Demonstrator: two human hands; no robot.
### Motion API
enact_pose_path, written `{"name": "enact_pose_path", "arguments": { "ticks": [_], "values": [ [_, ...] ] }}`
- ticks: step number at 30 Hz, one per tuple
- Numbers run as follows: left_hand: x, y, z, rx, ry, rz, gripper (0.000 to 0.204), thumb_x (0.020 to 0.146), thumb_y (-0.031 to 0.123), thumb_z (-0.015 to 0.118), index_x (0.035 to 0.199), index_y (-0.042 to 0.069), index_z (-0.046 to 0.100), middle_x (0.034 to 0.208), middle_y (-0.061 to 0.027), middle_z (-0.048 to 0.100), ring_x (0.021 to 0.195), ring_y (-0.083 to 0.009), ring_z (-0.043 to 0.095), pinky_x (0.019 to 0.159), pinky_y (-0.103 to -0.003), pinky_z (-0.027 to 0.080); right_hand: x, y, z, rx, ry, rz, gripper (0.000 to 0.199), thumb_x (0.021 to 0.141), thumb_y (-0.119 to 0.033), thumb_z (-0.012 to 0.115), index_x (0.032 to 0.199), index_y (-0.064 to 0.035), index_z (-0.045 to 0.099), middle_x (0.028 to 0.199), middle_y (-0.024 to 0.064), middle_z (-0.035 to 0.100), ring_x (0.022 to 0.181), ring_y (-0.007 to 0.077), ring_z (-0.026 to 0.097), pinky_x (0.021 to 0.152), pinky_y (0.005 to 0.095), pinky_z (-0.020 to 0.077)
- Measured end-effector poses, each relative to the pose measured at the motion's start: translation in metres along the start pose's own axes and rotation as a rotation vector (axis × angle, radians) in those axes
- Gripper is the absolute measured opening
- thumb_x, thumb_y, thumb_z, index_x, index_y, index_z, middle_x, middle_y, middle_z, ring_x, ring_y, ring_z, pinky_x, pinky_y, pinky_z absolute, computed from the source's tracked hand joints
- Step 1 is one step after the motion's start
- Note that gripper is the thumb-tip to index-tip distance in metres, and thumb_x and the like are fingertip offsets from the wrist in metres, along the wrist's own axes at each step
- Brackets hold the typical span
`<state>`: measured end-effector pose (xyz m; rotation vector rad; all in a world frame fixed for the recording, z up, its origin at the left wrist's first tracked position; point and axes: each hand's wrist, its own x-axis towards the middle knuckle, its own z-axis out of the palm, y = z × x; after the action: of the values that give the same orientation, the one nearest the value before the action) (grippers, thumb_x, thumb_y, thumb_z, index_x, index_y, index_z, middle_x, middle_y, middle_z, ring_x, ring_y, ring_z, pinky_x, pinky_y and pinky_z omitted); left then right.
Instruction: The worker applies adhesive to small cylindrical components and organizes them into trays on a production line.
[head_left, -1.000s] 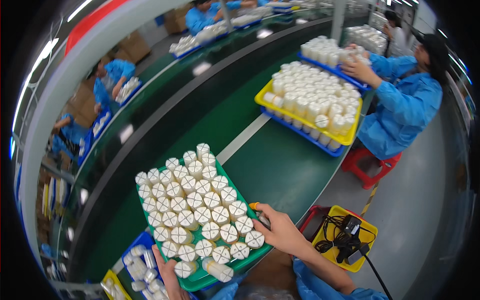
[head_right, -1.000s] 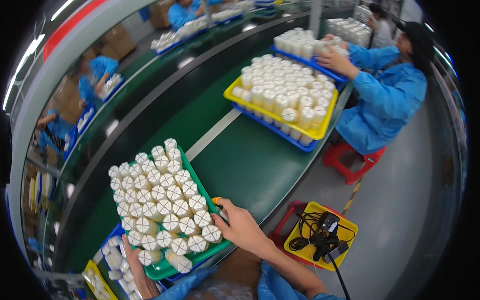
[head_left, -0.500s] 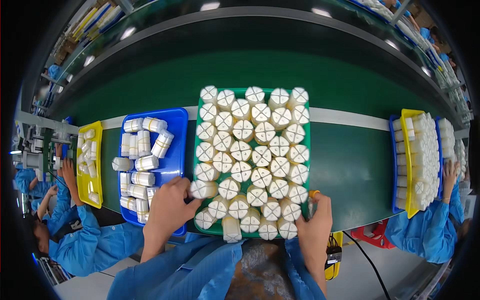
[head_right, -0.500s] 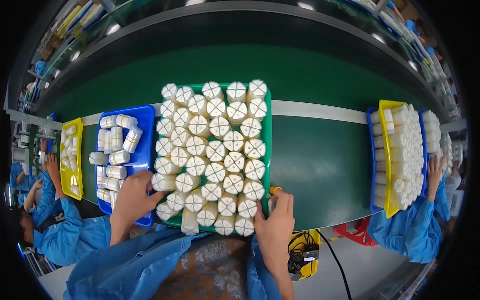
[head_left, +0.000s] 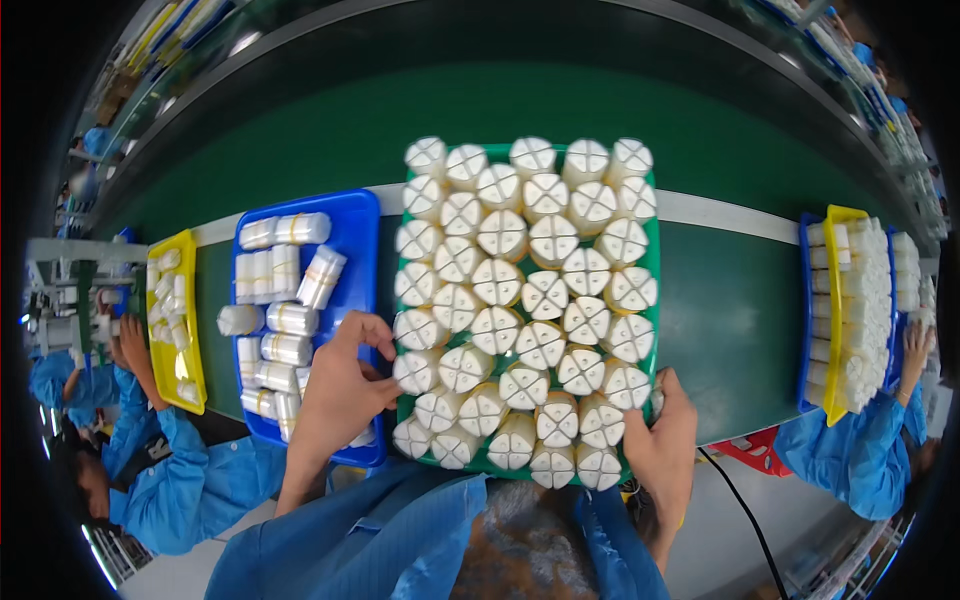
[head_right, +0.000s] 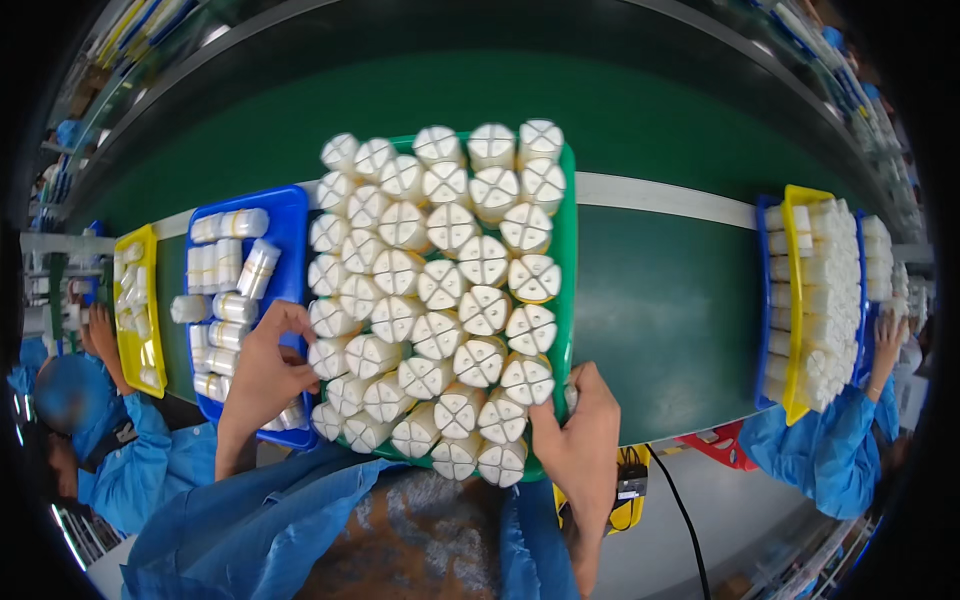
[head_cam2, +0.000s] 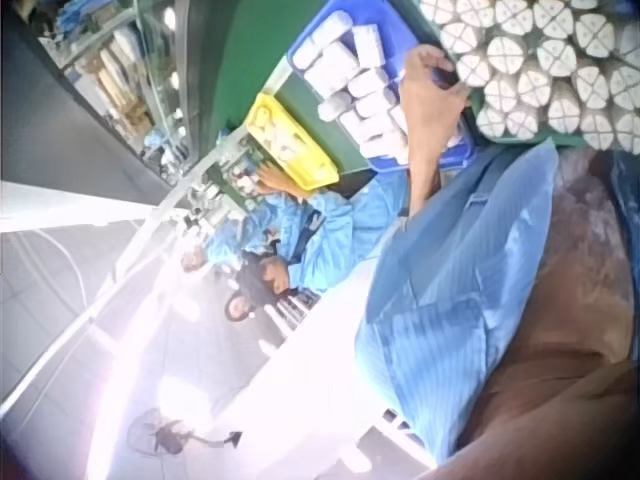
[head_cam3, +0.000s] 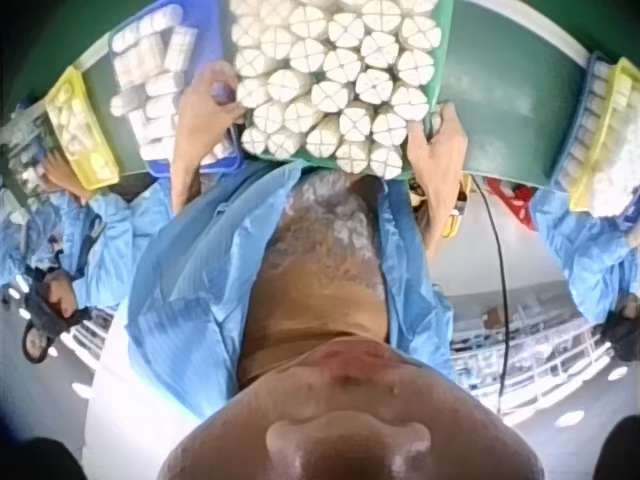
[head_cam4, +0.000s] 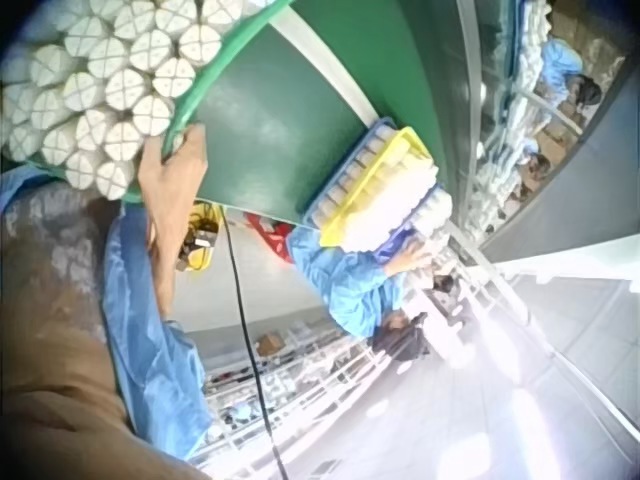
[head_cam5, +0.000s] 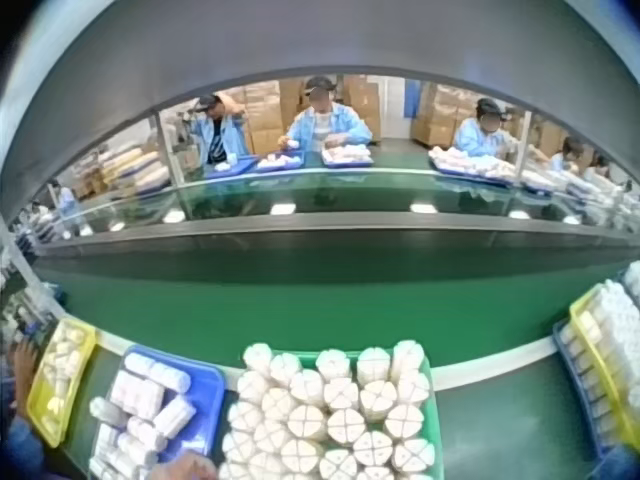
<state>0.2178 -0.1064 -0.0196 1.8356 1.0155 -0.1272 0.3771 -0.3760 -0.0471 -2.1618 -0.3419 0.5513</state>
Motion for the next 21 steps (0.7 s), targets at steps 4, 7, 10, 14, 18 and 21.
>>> {"name": "enact_pose_path", "arguments": {
  "ticks": [4,7,10,14,18,21],
  "values": [
    [0.001,-0.012,-0.007,-0.205,-0.002,0.003,0.042,0.073,-0.005,0.073,0.112,0.000,0.056,0.100,-0.0097,0.064,0.062,-0.0131,0.064,0.050,-0.026,0.051,0.000,-0.008,-0.001,0.038,-0.026,-0.087,0.016,0.077,-0.005,0.059,0.086,0.0058,0.051,0.074,0.0220,0.058,0.065,0.0280,0.054,0.063,0.0383,0.0447],
    [-0.002,-0.017,-0.003,-0.121,0.056,0.001,0.030,0.077,0.007,0.075,0.103,-0.001,0.062,0.097,-0.0088,0.067,0.075,-0.0126,0.066,0.062,-0.026,0.052,0.003,-0.003,0.004,-0.061,-0.070,-0.121,0.017,0.075,-0.003,0.058,0.087,0.0069,0.051,0.075,0.0248,0.059,0.066,0.0395,0.056,0.065,0.0417,0.0459],
    [-0.014,-0.017,-0.011,-0.156,0.110,-0.023,0.031,0.075,0.011,0.075,0.101,0.000,0.064,0.096,-0.0095,0.068,0.080,-0.0136,0.065,0.069,-0.028,0.052,0.003,0.002,0.007,-0.221,-0.150,-0.145,0.019,0.073,-0.003,0.059,0.087,0.0082,0.051,0.074,0.0277,0.059,0.070,0.0485,0.055,0.067,0.0459,0.0463],
    [-0.024,-0.002,-0.008,0.006,0.150,-0.004,0.031,0.075,0.015,0.075,0.099,0.000,0.063,0.093,-0.0116,0.068,0.079,-0.0192,0.065,0.070,-0.031,0.052,0.005,0.010,0.002,-0.254,-0.190,-0.183,0.020,0.073,-0.005,0.060,0.085,0.0090,0.051,0.073,0.0293,0.059,0.073,0.0493,0.059,0.064,0.0484,0.0463],
    [-0.016,-0.005,0.007,0.143,0.115,0.000,0.030,0.074,0.022,0.074,0.089,0.000,0.059,0.082,-0.0151,0.062,0.071,-0.0293,0.061,0.066,-0.039,0.048,0.003,0.016,-0.003,-0.231,-0.126,-0.156,0.021,0.074,-0.007,0.062,0.084,0.0076,0.051,0.071,0.0292,0.060,0.073,0.0493,0.059,0.064,0.0492,0.0468],
    [-0.019,-0.005,0.012,0.142,0.175,0.073,0.027,0.076,0.020,0.073,0.085,0.001,0.057,0.074,-0.0116,0.056,0.063,-0.0252,0.055,0.059,-0.037,0.045,-0.001,0.010,-0.004,-0.311,-0.152,-0.051,0.024,0.076,-0.010,0.066,0.084,0.0067,0.050,0.074,0.0296,0.061,0.074,0.0495,0.060,0.064,0.0503,0.0472]
  ]
}}
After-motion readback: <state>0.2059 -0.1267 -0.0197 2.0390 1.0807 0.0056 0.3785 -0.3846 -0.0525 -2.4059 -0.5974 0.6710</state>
